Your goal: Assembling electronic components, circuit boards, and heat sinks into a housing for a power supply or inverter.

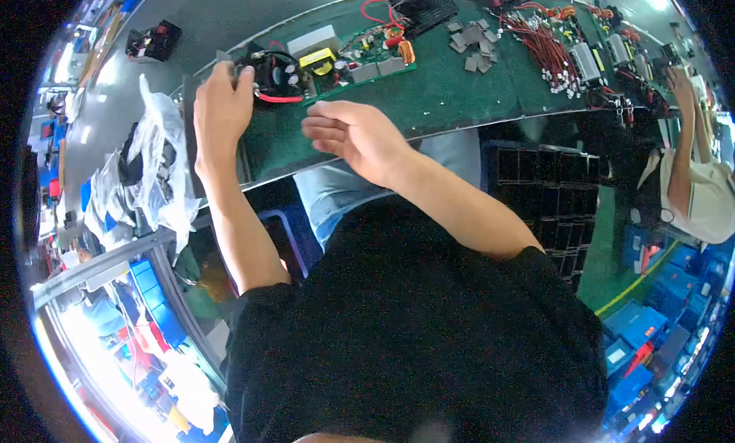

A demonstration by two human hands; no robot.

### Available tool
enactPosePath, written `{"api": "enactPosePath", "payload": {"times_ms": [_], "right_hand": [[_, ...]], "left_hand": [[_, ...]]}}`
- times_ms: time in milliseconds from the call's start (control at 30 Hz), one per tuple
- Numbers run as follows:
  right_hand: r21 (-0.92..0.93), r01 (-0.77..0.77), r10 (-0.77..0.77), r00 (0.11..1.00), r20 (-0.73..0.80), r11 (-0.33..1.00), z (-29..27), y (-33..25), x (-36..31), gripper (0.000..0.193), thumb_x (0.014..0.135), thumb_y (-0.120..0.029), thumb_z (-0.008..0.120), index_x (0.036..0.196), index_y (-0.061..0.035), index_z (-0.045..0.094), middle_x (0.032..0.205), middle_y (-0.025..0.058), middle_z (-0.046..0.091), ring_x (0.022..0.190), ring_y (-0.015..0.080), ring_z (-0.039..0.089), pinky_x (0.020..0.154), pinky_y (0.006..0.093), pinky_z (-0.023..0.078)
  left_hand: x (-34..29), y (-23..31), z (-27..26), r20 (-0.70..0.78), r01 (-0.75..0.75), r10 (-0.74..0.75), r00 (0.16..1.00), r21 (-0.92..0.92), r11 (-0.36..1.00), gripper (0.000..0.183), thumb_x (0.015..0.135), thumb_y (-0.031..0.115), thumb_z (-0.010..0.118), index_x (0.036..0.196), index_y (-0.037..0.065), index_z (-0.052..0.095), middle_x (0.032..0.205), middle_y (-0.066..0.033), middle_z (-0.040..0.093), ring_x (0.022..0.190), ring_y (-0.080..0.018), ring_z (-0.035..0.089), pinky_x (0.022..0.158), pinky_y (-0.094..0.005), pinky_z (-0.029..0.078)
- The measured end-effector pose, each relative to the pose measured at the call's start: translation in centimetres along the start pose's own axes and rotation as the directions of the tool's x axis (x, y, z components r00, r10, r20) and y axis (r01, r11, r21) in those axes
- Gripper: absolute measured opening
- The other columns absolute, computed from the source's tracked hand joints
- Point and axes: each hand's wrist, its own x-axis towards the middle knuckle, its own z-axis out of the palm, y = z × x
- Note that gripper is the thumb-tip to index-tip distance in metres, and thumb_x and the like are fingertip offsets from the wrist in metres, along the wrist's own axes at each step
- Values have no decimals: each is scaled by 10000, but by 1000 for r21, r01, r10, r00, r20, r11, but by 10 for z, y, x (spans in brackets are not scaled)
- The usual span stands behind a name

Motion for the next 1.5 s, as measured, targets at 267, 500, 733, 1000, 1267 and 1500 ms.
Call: {"api": "enactPosePath", "payload": {"times_ms": [267, 500, 733, 1000, 1267, 1500], "right_hand": [[34, -111, 111, 994, 4, 993, 14, 30, -5, 485, 996, -320, 604, 1270, 75, 539, 1234, 192, 625, 1088, 253, 636, 905, 349, 523], [306, -111, 110, 994, 19, 945, 4, 40, -29, 792, 1004, -501, 565, 1380, 173, 386, 1373, 267, 521, 1248, 313, 573, 1090, 404, 472], [293, 172, -136, 981, -141, 940, 12, 35, -22, 382, 987, -173, 658, 1206, 120, 548, 1164, 204, 617, 1029, 253, 663, 916, 305, 588], [236, 303, -240, 935, -262, 923, -50, -6, -19, 265, 942, -88, 632, 1092, 112, 546, 1036, 173, 624, 905, 258, 658, 742, 307, 565], [155, 484, -339, 775, -534, 861, -10, 14, -47, 805, 884, -454, 778, 1427, 0, 395, 1225, 217, 505, 1113, 322, 588, 1011, 421, 535], [-6, 441, -381, 769, -513, 898, -18, -36, -17, 390, 918, -211, 694, 1183, 19, 523, 1172, 169, 550, 1108, 331, 602, 1037, 487, 538]], "left_hand": [[22, 16, -3, -42, 85, -83, 996, 61, 994, 469, 844, 436, 697, 1083, 34, 721, 1045, -244, 718, 1014, -442, 673, 900, -485, 527], [-47, 43, -3, -29, 50, -58, 998, -223, 973, 393, 824, 267, 640, 1076, -23, 726, 1042, -249, 718, 977, -415, 694, 900, -457, 531], [-84, 17, -39, 293, 288, -59, 954, -848, 445, 324, 970, 199, 614, 1138, -71, 671, 944, -149, 758, 842, -217, 732, 759, -299, 566], [-81, -91, -5, -351, 83, -26, 936, 150, 985, 416, 907, 344, 676, 1086, -30, 644, 1058, -217, 666, 986, -394, 644, 899, -495, 484], [-56, -113, -18, 7, 255, -261, 965, 186, 949, 375, 912, 298, 627, 908, -77, 654, 935, -300, 694, 881, -428, 698, 787, -544, 535], [-58, -71, -15, 542, 325, -94, 835, -349, 879, 366, 825, 203, 630, 926, -149, 607, 797, -233, 710, 600, -347, 713, 621, -379, 580]]}}
